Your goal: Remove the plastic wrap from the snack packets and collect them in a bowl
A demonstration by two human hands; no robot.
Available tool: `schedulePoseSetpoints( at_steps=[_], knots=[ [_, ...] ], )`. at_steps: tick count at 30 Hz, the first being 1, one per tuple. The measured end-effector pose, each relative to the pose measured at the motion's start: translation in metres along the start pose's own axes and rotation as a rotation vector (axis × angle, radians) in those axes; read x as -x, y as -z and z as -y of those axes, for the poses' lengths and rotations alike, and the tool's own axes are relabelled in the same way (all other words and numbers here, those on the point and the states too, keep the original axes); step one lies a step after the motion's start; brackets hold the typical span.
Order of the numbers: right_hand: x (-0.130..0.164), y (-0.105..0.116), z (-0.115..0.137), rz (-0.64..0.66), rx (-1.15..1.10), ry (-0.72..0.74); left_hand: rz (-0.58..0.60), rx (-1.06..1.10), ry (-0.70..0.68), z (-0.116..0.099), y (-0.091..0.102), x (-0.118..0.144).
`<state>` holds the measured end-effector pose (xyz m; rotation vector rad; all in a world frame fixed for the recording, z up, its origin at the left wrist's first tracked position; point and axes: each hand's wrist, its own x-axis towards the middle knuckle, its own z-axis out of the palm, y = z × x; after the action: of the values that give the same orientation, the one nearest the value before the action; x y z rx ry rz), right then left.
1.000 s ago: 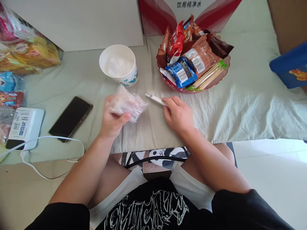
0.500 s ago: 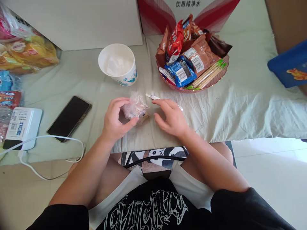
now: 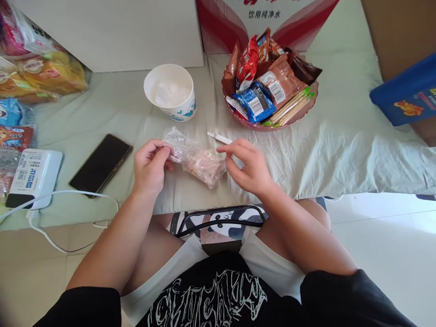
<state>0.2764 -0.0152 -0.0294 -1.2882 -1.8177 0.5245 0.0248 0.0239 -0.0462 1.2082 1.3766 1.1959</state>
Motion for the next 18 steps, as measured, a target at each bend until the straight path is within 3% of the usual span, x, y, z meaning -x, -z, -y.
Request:
schedulePoseSetpoints(
  at_steps=[3,9,12,15,18],
  knots=[
    [0.001,0.014,-0.009,-0.089,0.013,-0.044,-0.095,-0.051,0.018,-0.002,0.012,-0.003],
    [0.006,0.033,-0.030,-0.309,0.174,-0.079,-0.091,-0.288,0.057,0.010,0.037,-0.006],
    [0.011,0.034,-0.027,-0.343,0.106,-0.044,-0.162,-0.336,-0.182,0.015,0.039,-0.007],
    [0.013,0.029,-0.019,-0.175,0.069,-0.021,0.000,-0.478,-0.473,0.015,0.033,-0.006],
    [0.011,0.022,-0.010,-0.079,0.144,0.014,0.149,-0.636,-0.561,0.013,0.026,-0.003]
  ],
)
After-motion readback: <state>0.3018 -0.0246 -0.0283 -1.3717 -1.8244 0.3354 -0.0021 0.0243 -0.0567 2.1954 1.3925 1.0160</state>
